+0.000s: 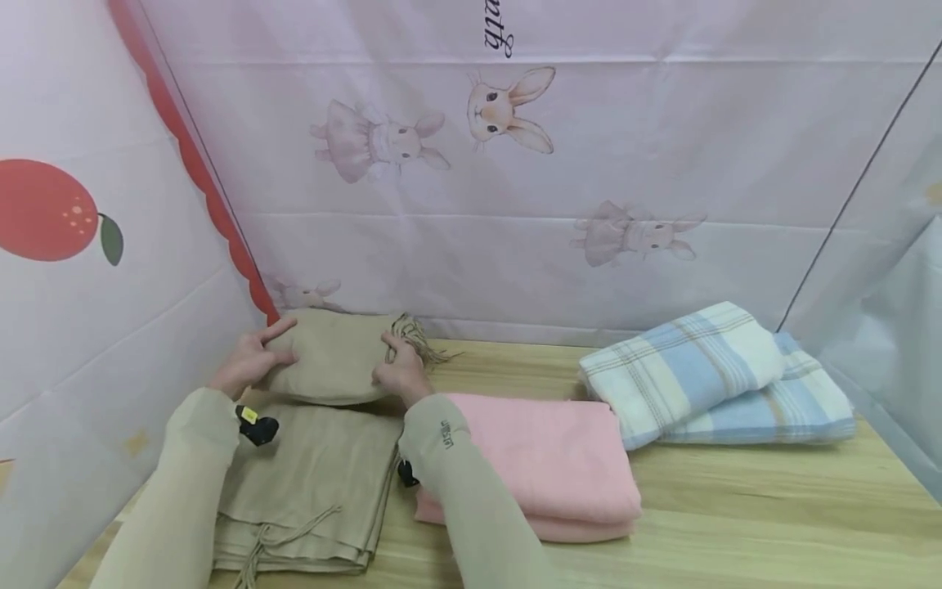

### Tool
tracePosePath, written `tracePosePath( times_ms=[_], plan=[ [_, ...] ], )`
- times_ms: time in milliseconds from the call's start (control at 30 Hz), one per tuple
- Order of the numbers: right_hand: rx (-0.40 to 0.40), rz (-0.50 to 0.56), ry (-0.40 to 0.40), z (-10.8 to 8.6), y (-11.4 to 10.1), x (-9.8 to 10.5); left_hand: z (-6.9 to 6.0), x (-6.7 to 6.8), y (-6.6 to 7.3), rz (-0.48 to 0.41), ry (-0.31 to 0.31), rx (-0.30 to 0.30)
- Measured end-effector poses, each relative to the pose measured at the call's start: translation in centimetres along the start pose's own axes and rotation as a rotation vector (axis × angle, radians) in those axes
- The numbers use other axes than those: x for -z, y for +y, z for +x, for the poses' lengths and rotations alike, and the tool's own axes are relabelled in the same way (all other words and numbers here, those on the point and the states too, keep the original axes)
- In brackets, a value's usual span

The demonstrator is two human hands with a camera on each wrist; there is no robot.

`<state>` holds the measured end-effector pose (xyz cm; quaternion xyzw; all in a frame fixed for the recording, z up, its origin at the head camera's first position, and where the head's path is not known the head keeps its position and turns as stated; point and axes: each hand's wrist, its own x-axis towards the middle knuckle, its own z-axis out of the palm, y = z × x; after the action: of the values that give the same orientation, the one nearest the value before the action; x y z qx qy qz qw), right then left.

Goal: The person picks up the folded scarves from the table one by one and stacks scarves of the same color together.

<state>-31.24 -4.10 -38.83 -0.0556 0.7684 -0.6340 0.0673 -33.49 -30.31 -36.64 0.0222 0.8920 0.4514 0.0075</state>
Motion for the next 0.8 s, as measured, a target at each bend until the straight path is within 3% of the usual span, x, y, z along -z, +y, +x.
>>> tracePosePath(
  times_ms=[300,800],
  plan=[
    [0.091,0.013,0.011,-1.6,-1.7,1.3,-1.3,0.6,1.3,-0.071,0.025,-0.043],
    [0.153,0.011,-0.021,-4.2,-3.0,2.7,-3.8,0.8,3.2,-0.067,0.043,-0.094]
  ],
)
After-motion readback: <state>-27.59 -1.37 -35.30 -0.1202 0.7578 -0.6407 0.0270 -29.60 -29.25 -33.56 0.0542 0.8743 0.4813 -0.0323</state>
